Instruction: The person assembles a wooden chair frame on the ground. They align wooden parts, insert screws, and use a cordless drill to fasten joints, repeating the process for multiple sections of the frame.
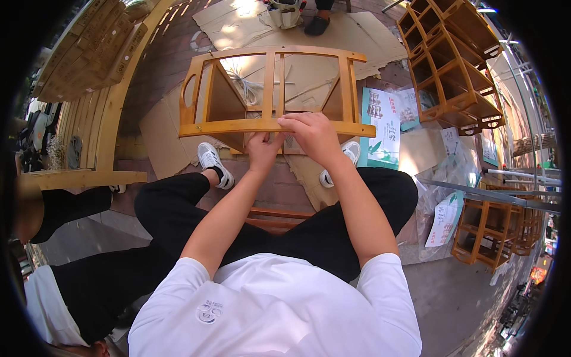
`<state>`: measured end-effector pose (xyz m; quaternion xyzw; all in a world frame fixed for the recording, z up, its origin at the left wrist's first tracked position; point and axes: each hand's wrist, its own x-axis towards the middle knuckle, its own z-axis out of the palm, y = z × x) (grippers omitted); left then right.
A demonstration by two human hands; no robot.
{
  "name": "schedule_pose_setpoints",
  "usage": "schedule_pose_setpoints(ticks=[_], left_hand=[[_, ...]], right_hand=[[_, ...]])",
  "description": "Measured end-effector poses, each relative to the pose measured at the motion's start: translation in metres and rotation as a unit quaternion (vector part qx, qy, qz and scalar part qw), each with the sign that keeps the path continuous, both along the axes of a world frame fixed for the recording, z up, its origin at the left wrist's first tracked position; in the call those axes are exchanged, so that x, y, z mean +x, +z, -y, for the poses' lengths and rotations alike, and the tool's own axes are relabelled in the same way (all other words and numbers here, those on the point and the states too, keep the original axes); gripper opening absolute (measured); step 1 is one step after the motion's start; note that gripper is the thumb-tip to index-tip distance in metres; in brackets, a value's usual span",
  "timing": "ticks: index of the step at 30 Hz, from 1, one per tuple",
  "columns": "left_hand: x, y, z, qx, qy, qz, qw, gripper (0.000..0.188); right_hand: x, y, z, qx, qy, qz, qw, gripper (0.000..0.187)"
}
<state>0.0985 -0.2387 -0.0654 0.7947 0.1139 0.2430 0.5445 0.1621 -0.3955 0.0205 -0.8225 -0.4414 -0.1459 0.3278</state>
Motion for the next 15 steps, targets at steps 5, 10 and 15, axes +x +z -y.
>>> schedule_pose_setpoints(ticks=[5, 10, 15], left_hand=[[0.008, -0.009, 0.01, 0.036, 0.05, 0.045, 0.997, 0.024], [0.012, -0.009, 0.013, 0.119, 0.055, 0.066, 0.989, 0.025], [0.013, -0.013, 0.01, 0.13, 0.056, 0.06, 0.988, 0.026]], right_hand=[[0.0, -0.001, -0.002, 0.001, 0.0, 0.009, 1.0, 0.041], [0.003, -0.003, -0.001, -0.002, 0.001, 0.01, 1.0, 0.038], [0.005, -0.003, -0.004, -0.001, 0.003, 0.003, 1.0, 0.038]])
